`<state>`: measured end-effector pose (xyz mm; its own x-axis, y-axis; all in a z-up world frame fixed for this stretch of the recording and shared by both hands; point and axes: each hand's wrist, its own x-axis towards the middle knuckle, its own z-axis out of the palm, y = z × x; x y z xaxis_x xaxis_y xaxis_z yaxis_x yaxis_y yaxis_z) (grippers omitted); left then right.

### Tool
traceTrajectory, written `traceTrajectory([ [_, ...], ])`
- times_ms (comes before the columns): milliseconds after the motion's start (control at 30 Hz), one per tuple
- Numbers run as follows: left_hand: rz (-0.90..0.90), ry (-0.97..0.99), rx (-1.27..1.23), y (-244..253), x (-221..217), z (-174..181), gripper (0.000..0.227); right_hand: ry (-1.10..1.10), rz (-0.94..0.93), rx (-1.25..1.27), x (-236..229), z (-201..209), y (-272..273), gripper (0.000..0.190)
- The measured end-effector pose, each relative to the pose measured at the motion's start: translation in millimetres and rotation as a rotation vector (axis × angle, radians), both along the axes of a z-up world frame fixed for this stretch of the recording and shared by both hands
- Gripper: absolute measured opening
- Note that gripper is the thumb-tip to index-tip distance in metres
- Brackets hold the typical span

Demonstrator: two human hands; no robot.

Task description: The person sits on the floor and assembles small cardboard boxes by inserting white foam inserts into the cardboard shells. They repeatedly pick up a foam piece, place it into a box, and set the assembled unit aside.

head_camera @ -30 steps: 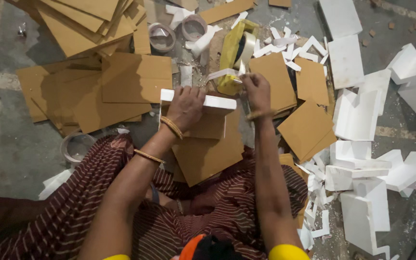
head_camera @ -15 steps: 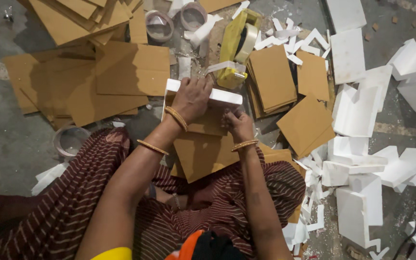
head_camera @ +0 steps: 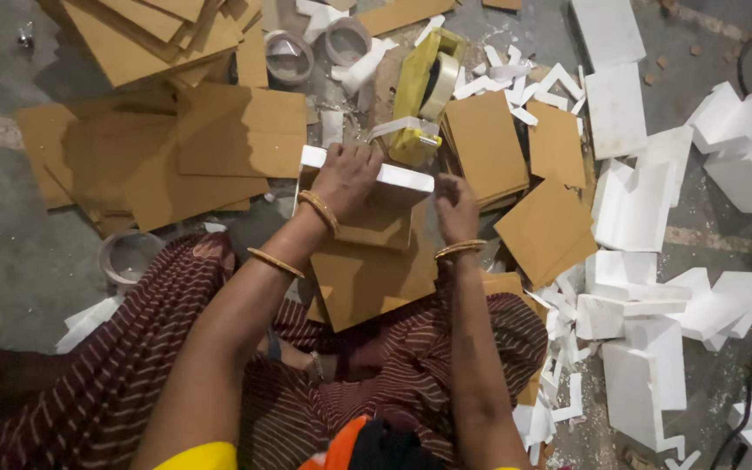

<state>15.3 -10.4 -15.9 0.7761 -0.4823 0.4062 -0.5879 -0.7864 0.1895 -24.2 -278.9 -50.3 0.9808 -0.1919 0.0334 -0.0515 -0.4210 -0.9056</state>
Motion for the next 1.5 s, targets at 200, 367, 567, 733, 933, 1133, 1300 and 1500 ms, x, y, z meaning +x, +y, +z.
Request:
traceTrajectory([
  [200, -0.003, 0.048, 0.029, -0.7, -0.9, 2.9, 0.047, 0.143, 0.146, 0.112, 49.5, 30.6, 6.2, 0.029],
  [367, -0.020, 0.041, -0.043, 3.3, 0.5, 14.4, 0.052, 0.319, 0.120, 0.277, 70.5, 4.9, 17.5, 0.031],
  [567, -0.009, -0.100, 0.023, -5.6, -5.9, 4.3, 0.034, 0.528, 0.092, -0.086, 73.3, 17.4, 10.5, 0.025],
  [733, -0.082, -0.250, 0.046, -9.0, -26.4, 2.0, 0.017, 0.694, 0.332, 0.330, 43.9, 39.3, -10.1, 0.028],
  [933, -0.120, -0.240, -0.015, -8.9, -34.9, 13.5, 0.022, 0.682, 0.212, 0.141, 39.9, -7.0, -33.8, 0.038],
  [1133, -0.108, -0.223, 0.005, -9.9, -33.8, 11.9, 0.018, 0.101, 0.065, -0.005, 9.1, 5.0, -19.8, 0.040],
  [1300, -0.110, -0.150, 0.048, -12.8, -26.6, 9.5, 0.018, -0.062, 0.340, -0.318, -41.6, 75.9, 30.4, 0.052],
  [1500, -0.135, -0.018, -0.189, 11.0, -15.7, 28.1, 0.037, 0.003, 0.274, -0.580, -55.4, 92.2, 2.4, 0.055],
])
